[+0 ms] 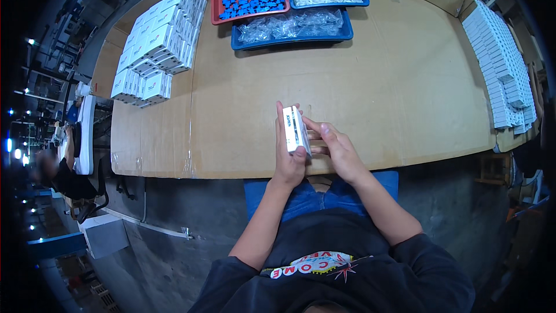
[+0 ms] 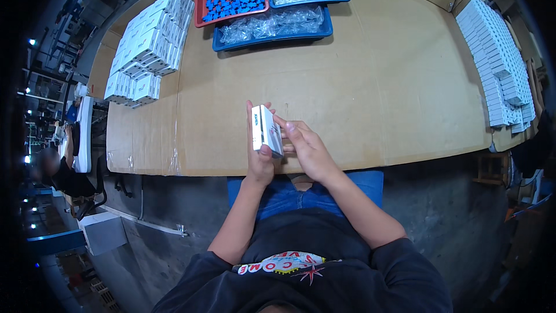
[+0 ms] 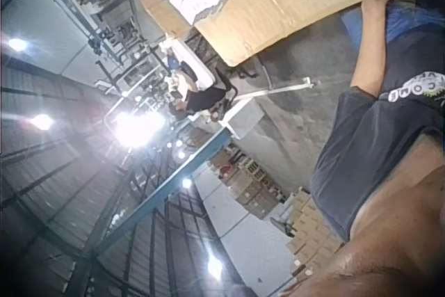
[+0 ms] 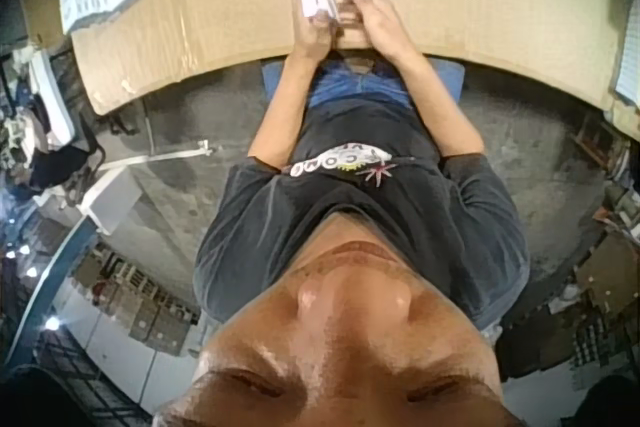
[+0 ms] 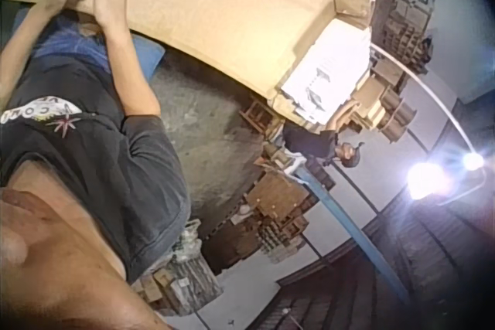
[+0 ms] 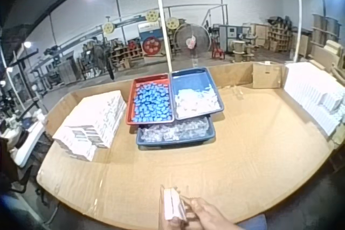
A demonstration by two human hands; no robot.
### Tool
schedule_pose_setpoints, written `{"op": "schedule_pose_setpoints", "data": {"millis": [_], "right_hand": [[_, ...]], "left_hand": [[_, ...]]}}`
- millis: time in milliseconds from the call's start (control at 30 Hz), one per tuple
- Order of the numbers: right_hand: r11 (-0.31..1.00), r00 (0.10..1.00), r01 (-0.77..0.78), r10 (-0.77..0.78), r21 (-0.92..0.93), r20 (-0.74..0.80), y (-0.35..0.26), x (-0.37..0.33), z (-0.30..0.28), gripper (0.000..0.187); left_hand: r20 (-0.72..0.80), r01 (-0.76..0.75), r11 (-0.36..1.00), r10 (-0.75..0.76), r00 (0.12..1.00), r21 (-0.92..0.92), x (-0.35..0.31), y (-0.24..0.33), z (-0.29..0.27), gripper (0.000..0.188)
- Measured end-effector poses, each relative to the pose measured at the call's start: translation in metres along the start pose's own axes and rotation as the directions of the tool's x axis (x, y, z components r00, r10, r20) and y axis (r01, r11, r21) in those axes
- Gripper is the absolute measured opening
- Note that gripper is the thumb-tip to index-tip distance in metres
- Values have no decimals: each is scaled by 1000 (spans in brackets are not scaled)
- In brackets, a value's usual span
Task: Picking up electronic components from bins, placing them into small plastic bags, and then packing the bags into white boxes.
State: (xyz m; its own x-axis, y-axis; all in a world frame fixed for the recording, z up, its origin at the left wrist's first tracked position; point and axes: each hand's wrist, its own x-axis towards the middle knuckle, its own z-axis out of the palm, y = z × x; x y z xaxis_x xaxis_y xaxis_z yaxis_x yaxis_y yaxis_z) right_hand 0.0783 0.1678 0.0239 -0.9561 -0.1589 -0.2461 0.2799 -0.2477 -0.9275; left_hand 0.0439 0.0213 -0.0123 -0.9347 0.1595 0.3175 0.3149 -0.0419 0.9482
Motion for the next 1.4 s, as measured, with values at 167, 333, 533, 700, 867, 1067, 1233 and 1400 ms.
{"op": "schedule_pose_setpoints", "data": {"millis": [167,333,533,700,867,1067,1233,1400], "right_hand": [[530,892,400,-414,-748,184,-12,-11,-12,89],[407,765,580,-570,-705,300,2,3,-25,87],[244,644,698,-625,-673,442,1,15,-25,78],[185,529,739,-756,-648,386,14,20,-22,77],[278,582,737,-724,-616,369,25,24,-25,78],[777,812,558,-583,-291,1,27,21,-15,81],[907,909,413,-404,85,-102,24,21,-10,60],[768,872,481,-468,-422,142,10,11,-21,55]], "left_hand": [[69,443,825,-450,891,-351,0,9,-6,103],[291,737,472,-707,644,-485,1,42,6,81],[291,739,406,-733,615,-538,-2,51,15,72],[249,718,459,-723,644,-523,-5,47,14,68],[241,716,427,-741,627,-552,-4,44,10,65],[132,369,917,-352,927,-150,-8,18,18,78],[136,333,922,-311,941,-199,-1,24,14,86],[121,576,646,-607,785,-501,8,22,0,58]]}}
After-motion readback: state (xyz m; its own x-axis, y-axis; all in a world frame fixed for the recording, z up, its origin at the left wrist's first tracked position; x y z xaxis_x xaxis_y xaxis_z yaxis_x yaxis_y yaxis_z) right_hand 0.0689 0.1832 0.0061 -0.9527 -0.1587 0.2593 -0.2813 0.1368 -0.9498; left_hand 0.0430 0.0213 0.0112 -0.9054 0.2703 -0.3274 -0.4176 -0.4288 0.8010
